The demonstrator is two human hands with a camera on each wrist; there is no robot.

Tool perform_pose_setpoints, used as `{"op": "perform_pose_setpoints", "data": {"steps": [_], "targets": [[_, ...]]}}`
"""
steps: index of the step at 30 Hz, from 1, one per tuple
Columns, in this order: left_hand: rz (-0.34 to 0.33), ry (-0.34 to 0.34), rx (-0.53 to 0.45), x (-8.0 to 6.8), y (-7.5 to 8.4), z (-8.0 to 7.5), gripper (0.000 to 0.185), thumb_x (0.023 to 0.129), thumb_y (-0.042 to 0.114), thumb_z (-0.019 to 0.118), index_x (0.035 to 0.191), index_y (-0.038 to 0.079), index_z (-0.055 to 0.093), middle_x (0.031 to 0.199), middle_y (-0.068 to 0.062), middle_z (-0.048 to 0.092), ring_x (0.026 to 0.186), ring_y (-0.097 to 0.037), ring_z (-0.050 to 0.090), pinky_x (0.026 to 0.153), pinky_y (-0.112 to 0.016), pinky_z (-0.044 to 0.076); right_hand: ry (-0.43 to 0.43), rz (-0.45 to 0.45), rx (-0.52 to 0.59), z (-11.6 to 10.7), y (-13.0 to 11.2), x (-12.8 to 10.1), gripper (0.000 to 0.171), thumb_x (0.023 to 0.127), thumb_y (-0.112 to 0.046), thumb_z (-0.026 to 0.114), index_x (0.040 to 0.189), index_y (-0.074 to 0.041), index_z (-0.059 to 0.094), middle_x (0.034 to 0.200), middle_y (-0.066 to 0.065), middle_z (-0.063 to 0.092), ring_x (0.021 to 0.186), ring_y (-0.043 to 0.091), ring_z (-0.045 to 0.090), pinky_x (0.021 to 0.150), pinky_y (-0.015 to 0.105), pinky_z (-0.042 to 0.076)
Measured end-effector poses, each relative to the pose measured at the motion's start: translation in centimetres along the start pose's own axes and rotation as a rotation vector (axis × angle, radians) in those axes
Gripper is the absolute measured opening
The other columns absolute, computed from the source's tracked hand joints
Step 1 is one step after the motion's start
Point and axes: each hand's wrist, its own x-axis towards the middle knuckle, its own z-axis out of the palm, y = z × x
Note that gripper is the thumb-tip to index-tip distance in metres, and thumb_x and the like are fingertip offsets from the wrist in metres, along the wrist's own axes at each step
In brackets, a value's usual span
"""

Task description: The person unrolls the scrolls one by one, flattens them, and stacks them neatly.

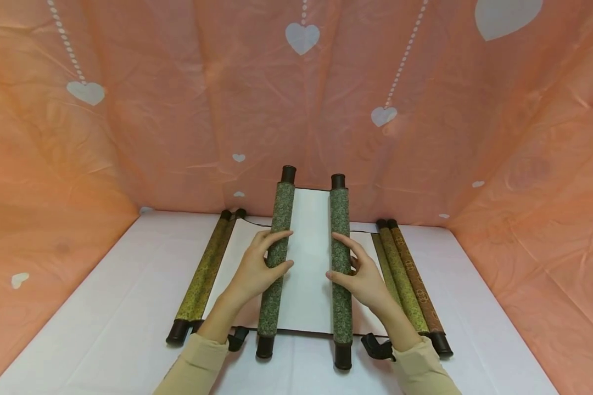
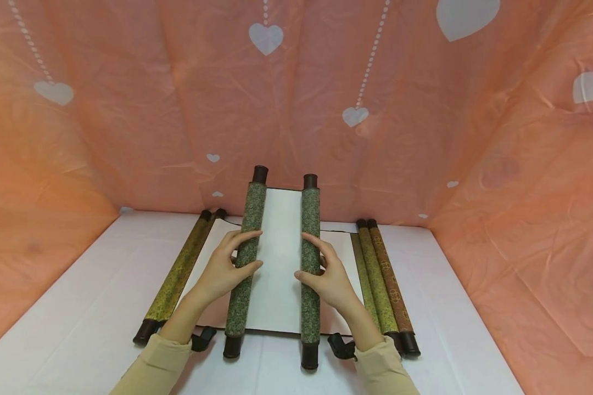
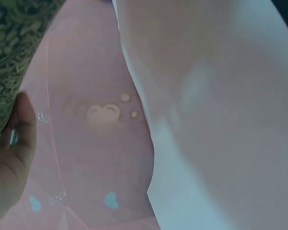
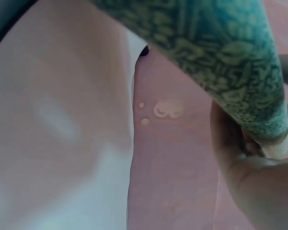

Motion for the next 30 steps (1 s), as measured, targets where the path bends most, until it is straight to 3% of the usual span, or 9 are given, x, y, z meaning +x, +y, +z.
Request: {"op": "perform_pose_setpoints", "data": {"steps": [3, 7, 12, 15, 19, 21, 23, 27, 30], "targets": [[0.013, 0.022, 0.015, 0.1, -0.2, -0.1, 0.061, 0.091, 0.013, 0.083, 0.146, 0.026, 0.061, 0.152, -0.014, 0.047, 0.140, -0.040, 0.043, 0.088, -0.048, 0.050, 0.031, -0.029, -0.063, 0.0, 0.2, 0.1, 0.078, 0.089, -0.004, 0.081, 0.157, -0.024, 0.047, 0.166, 0.007, 0.034, 0.146, 0.034, 0.039, 0.107, 0.054, 0.042], [0.035, 0.027, -0.008, 0.1, -0.2, -0.4, 0.059, 0.092, 0.007, 0.079, 0.146, 0.022, 0.060, 0.148, -0.013, 0.052, 0.131, -0.035, 0.048, 0.084, -0.043, 0.047, 0.055, -0.059, -0.078, -0.4, 0.3, 0.3, 0.078, 0.089, 0.000, 0.079, 0.156, -0.023, 0.048, 0.156, 0.009, 0.046, 0.130, 0.030, 0.050, 0.098, 0.047, 0.044], [0.027, 0.006, -0.039, 0.0, -0.2, -1.1, 0.060, 0.095, 0.003, 0.071, 0.150, 0.019, 0.055, 0.153, -0.018, 0.043, 0.134, -0.038, 0.047, 0.083, -0.043, 0.046, 0.042, -0.065, -0.046, -1.1, 0.2, 0.2, 0.081, 0.090, 0.009, 0.072, 0.159, -0.022, 0.044, 0.149, 0.014, 0.049, 0.115, 0.030, 0.052, 0.088, 0.034, 0.048], [0.004, -0.011, -0.054, -0.1, -0.3, -1.6, 0.061, 0.095, 0.001, 0.066, 0.151, 0.021, 0.055, 0.158, -0.021, 0.035, 0.136, -0.041, 0.044, 0.081, -0.045, 0.044, 0.034, -0.048, -0.041, -1.6, 0.0, 0.1, 0.080, 0.089, 0.013, 0.064, 0.159, -0.021, 0.044, 0.157, 0.014, 0.042, 0.115, 0.032, 0.050, 0.082, 0.034, 0.046], [-0.037, -0.041, -0.071, -0.2, -0.3, -2.4, 0.061, 0.093, 0.001, 0.060, 0.150, 0.023, 0.056, 0.164, -0.021, 0.028, 0.148, -0.046, 0.033, 0.085, -0.053, 0.041, 0.024, -0.017, -0.030, -2.2, -0.4, -0.1, 0.080, 0.088, 0.016, 0.052, 0.160, -0.019, 0.043, 0.168, 0.011, 0.028, 0.144, 0.036, 0.036, 0.104, 0.051, 0.042], [-0.055, -0.054, -0.081, -0.2, -0.3, -2.7, 0.062, 0.093, 0.000, 0.058, 0.150, 0.023, 0.057, 0.165, -0.021, 0.027, 0.153, -0.047, 0.024, 0.089, -0.057, 0.038, 0.018, -0.010, -0.025, -2.4, -0.5, -0.2, 0.080, 0.088, 0.016, 0.049, 0.161, -0.018, 0.042, 0.171, 0.009, 0.023, 0.156, 0.034, 0.019, 0.117, 0.061, 0.029], [-0.062, -0.064, -0.087, -0.2, -0.3, -2.9, 0.062, 0.092, 0.000, 0.057, 0.150, 0.023, 0.057, 0.165, -0.020, 0.026, 0.154, -0.046, 0.021, 0.092, -0.060, 0.038, 0.007, -0.012, -0.016, -2.6, -0.6, -0.2, 0.080, 0.089, 0.016, 0.050, 0.161, -0.018, 0.041, 0.172, 0.009, 0.020, 0.159, 0.033, 0.006, 0.121, 0.067, 0.013], [-0.037, -0.054, -0.069, -0.1, -0.4, -2.9, 0.056, 0.096, 0.002, 0.065, 0.148, 0.021, 0.058, 0.163, -0.022, 0.029, 0.151, -0.048, 0.026, 0.099, -0.066, 0.041, 0.002, -0.013, -0.034, -2.8, -0.5, -0.2, 0.076, 0.094, 0.009, 0.064, 0.161, -0.020, 0.042, 0.172, 0.011, 0.017, 0.158, 0.038, 0.010, 0.118, 0.066, 0.025], [-0.018, -0.034, -0.043, -0.1, -0.5, -2.8, 0.055, 0.094, 0.008, 0.076, 0.146, 0.019, 0.061, 0.161, -0.023, 0.032, 0.149, -0.049, 0.030, 0.102, -0.068, 0.043, 0.011, -0.013, -0.070, -2.8, -0.2, -0.2, 0.078, 0.092, 0.001, 0.075, 0.160, -0.022, 0.044, 0.171, 0.012, 0.021, 0.153, 0.039, 0.025, 0.110, 0.060, 0.038]]}}
